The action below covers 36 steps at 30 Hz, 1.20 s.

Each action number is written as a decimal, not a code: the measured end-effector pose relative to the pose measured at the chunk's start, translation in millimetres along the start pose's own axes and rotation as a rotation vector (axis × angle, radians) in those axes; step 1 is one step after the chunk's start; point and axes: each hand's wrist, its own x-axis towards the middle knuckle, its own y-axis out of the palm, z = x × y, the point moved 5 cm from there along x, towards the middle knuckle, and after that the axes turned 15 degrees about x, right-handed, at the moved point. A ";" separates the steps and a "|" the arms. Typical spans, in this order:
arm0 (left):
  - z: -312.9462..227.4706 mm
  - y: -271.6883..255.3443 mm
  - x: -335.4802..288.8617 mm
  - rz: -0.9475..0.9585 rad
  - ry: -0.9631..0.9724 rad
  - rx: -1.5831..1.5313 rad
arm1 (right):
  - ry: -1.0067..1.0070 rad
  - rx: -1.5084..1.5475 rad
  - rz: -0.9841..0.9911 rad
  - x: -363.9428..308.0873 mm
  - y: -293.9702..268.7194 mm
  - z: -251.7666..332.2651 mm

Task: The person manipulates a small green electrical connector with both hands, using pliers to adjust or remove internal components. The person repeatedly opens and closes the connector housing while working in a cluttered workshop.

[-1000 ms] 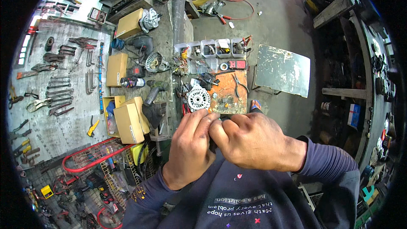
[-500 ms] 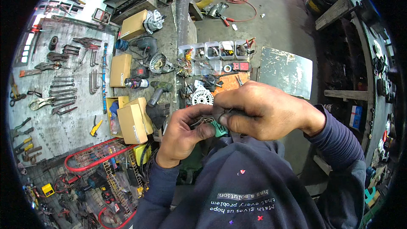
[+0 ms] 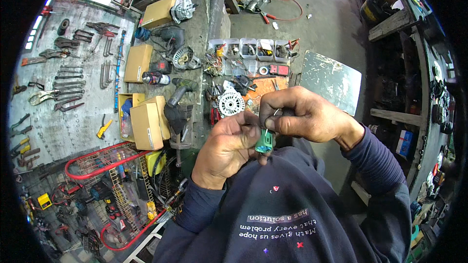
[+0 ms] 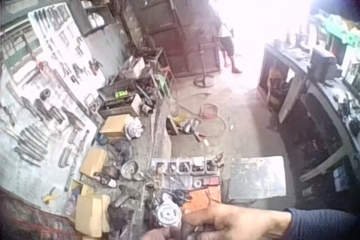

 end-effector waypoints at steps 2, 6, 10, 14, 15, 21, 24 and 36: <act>7.9 -2.9 0.9 -0.039 -0.009 -0.014 | -0.013 -0.052 -0.048 -4.9 1.1 -6.4; 14.8 -8.7 0.9 -0.121 -0.015 0.010 | -0.028 -0.296 -0.063 -12.3 2.0 -5.4; 6.9 -1.3 4.1 -0.158 -0.074 0.031 | 0.032 0.059 -0.093 -10.7 -6.7 -29.6; 0.7 7.2 6.3 -0.183 -0.084 0.006 | 0.158 0.525 -0.237 -21.6 -5.7 -43.7; -1.6 8.8 8.7 -0.189 -0.082 -0.003 | 0.156 0.560 -0.279 -22.4 -5.3 -45.7; -11.0 27.0 -1.0 -0.195 0.185 0.149 | 0.076 0.782 -0.530 -26.9 2.5 -48.5; -7.9 29.3 -8.4 -0.266 0.341 0.434 | 0.051 0.818 -0.534 -28.4 12.9 -46.6; -32.7 36.8 -28.2 -0.561 0.692 0.974 | -0.210 0.151 -0.727 -36.3 42.4 -12.5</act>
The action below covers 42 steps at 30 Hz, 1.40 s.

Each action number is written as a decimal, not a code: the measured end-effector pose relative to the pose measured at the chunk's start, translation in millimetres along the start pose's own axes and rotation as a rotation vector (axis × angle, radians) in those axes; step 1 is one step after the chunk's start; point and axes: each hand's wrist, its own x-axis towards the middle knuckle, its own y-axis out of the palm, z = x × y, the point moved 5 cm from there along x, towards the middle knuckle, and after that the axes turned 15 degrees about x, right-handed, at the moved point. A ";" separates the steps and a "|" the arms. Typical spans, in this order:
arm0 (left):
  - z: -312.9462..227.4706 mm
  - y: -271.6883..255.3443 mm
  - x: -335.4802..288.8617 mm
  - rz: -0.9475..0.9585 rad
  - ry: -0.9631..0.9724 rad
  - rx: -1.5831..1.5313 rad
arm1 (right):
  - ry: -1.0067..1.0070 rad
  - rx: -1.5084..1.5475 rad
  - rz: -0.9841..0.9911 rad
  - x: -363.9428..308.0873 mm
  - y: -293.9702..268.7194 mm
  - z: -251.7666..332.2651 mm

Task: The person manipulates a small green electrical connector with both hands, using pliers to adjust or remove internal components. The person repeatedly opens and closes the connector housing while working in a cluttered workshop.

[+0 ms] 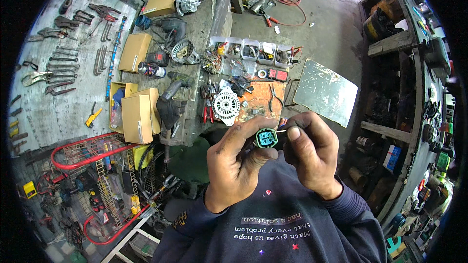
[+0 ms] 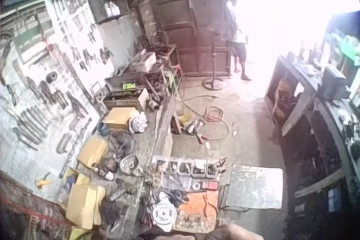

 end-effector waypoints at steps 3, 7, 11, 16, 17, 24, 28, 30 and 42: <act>0.4 2.5 -1.5 0.019 -0.037 -0.051 | -0.237 -0.190 -0.003 -4.1 1.4 10.1; -3.4 0.6 0.3 0.027 0.036 0.068 | -0.369 -0.314 0.041 -4.4 4.9 22.7; -9.1 -5.1 0.6 0.068 0.082 0.163 | -0.347 -0.347 0.117 -3.2 4.4 30.4; -14.2 -5.6 3.1 0.088 0.083 0.145 | 0.034 0.047 0.117 0.0 -0.7 13.8; -15.3 -6.3 3.3 0.089 0.092 0.152 | 0.101 0.117 0.126 -0.4 -1.2 10.0; -18.4 -5.6 3.1 0.097 0.090 0.136 | 0.421 0.508 0.065 -9.9 0.1 -5.4; -17.9 -6.1 6.8 0.043 0.171 0.222 | 0.053 0.097 0.030 -4.8 0.1 16.5; -22.7 -8.6 6.6 0.034 0.185 0.265 | -0.127 -0.069 0.113 -0.7 1.7 26.5; -25.1 -15.3 7.9 0.110 0.190 0.393 | -0.111 -0.394 0.381 13.5 7.2 50.0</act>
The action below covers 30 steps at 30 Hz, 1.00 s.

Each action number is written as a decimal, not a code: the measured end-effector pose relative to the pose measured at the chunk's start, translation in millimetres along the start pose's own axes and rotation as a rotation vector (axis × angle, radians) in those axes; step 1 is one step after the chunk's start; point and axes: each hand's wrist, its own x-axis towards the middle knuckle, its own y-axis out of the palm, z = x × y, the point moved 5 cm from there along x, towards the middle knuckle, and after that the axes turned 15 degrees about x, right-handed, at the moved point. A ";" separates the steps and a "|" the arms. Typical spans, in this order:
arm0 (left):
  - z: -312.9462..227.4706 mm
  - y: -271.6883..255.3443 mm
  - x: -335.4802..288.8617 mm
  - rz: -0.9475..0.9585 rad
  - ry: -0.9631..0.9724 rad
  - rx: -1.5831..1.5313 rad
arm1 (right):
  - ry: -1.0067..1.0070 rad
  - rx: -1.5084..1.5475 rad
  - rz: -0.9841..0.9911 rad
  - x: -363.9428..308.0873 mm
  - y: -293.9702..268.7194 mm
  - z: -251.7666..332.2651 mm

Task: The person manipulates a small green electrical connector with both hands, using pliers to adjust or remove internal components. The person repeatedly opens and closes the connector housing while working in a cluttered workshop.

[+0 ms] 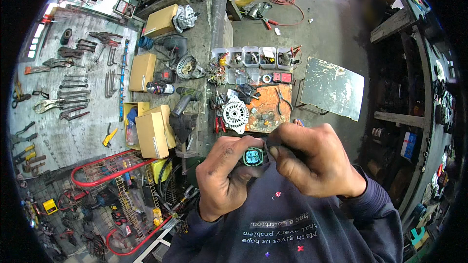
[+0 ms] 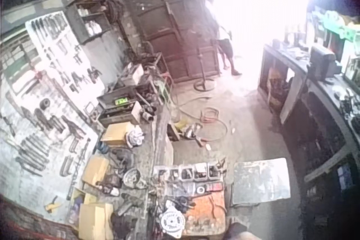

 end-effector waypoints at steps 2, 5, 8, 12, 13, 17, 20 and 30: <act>4.1 3.9 -2.6 -0.004 -0.022 -0.079 | 0.028 0.153 -0.015 -1.5 0.6 -19.3; 6.9 11.4 -4.2 -0.001 -0.073 -0.172 | 0.016 0.380 -0.158 -6.8 6.3 -28.3; 10.7 13.9 -9.4 -0.007 -0.131 -0.244 | 0.235 0.567 -0.211 -14.1 15.3 -32.5; 14.1 21.0 -9.4 -0.052 -0.144 -0.298 | 0.282 0.710 -0.274 -17.1 18.4 -37.0; 15.3 23.3 -9.9 -0.051 -0.150 -0.318 | 0.298 0.721 -0.279 -18.3 18.7 -39.9; 18.6 28.9 -15.5 -0.068 -0.199 -0.382 | 0.331 0.878 -0.309 -21.5 24.8 -51.2; 19.5 34.6 -19.4 -0.102 -0.216 -0.422 | 0.338 0.984 -0.329 -24.1 30.4 -56.8; 7.6 23.2 -9.7 -0.025 -0.068 -0.238 | 0.378 1.164 -0.245 -30.3 32.0 -58.6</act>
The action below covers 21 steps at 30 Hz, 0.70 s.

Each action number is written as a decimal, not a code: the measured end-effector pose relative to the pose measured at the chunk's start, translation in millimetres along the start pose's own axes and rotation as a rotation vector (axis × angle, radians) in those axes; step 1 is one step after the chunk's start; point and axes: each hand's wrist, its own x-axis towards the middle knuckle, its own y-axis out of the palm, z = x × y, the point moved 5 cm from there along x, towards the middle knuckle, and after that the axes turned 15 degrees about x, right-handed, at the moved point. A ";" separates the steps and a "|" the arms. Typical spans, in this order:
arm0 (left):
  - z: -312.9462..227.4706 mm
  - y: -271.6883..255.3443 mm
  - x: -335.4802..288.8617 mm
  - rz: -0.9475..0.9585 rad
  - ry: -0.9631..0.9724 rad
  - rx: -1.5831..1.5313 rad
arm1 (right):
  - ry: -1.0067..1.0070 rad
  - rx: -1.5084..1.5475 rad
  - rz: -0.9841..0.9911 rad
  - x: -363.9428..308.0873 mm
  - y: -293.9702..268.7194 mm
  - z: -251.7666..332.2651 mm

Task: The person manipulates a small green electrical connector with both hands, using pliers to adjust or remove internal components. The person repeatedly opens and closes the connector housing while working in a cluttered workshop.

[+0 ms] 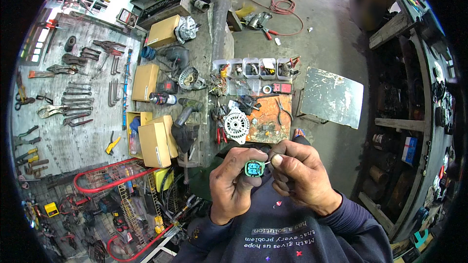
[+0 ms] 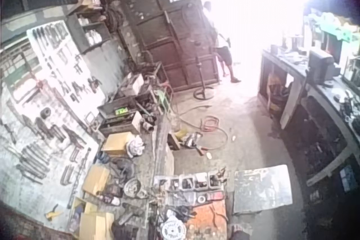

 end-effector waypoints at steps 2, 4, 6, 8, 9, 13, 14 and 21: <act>-2.2 -3.3 2.0 0.017 0.011 0.012 | 0.035 0.040 0.021 -0.1 0.8 -0.7; -1.4 -2.3 2.0 0.031 0.012 0.009 | 0.033 0.077 0.024 2.9 -2.5 -3.9; -0.7 0.7 -0.5 0.031 -0.006 0.003 | 0.031 0.138 0.021 2.2 -5.0 -9.2; 0.9 2.8 -3.5 -0.012 0.030 0.063 | 0.021 0.177 0.021 1.6 -4.2 -14.3; 1.7 3.9 -4.4 -0.029 0.050 0.087 | 0.004 0.184 0.015 1.8 -3.0 -16.9; 0.2 1.6 -6.3 -0.055 0.074 0.176 | 0.020 0.172 -0.011 2.2 -1.9 -19.4; -1.2 0.0 -5.6 -0.065 0.066 0.188 | -0.041 0.044 -0.029 1.4 -2.8 -17.9; -12.0 -4.0 -11.1 -0.090 0.044 0.204 | -0.500 -0.660 -0.078 -14.3 4.8 -4.6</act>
